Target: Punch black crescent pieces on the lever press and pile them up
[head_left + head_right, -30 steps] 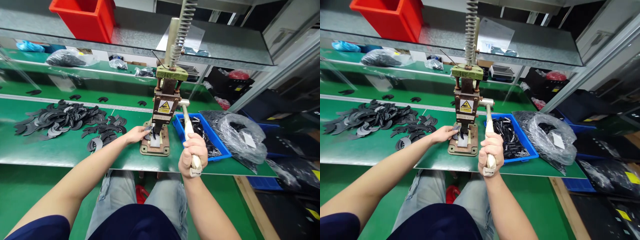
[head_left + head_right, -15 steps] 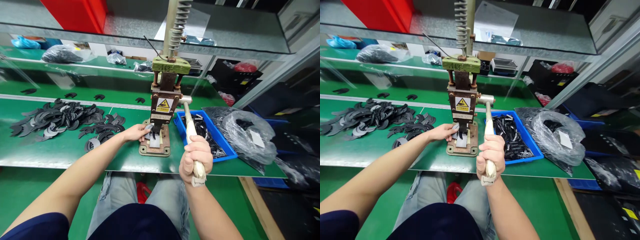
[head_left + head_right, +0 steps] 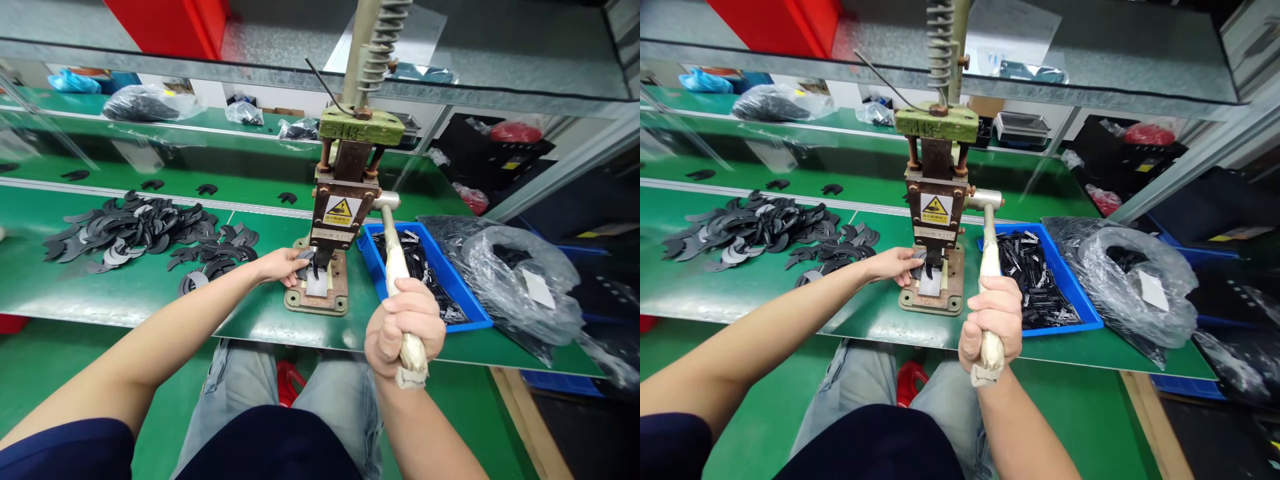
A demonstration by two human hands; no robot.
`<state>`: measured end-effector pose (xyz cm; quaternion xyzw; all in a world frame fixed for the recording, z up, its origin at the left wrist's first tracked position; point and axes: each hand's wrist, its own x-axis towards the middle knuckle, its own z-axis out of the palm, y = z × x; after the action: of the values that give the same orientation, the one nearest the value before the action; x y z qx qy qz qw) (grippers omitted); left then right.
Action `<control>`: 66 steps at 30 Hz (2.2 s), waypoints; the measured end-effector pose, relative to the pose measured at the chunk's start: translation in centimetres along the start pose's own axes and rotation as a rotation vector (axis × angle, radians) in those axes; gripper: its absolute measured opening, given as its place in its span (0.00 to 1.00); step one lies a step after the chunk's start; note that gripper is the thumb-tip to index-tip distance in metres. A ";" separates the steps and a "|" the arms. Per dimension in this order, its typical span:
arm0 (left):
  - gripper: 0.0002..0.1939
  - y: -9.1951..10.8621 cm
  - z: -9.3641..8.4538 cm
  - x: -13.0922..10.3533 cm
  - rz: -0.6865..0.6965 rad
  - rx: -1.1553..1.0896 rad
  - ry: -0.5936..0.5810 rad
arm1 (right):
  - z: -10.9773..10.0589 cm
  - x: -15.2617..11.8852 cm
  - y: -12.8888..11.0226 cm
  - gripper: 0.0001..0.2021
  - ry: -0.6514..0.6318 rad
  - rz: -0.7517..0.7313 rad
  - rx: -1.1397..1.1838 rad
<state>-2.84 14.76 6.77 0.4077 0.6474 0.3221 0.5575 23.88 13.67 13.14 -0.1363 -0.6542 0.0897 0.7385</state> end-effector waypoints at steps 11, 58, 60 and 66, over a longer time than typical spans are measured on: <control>0.16 1.5 1.3 -2.2 -0.091 -0.187 0.005 | 2.2 9.2 -0.6 0.20 -0.075 0.024 0.099; 0.29 -4.2 5.3 -17.1 0.424 -0.013 0.065 | 0.5 -7.6 -5.8 0.11 -0.891 0.267 0.005; 0.30 -4.4 5.3 -16.8 0.380 -0.124 -0.003 | 0.2 -7.3 -6.0 0.11 -0.875 0.271 0.008; 0.24 -4.7 5.3 -17.1 0.337 -0.350 -0.019 | -0.7 -7.2 -5.8 0.09 -0.798 0.268 0.006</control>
<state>2.36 -2.77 9.65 0.4099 0.4993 0.5140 0.5643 23.37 5.86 8.14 -0.1728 -0.8650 0.2328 0.4095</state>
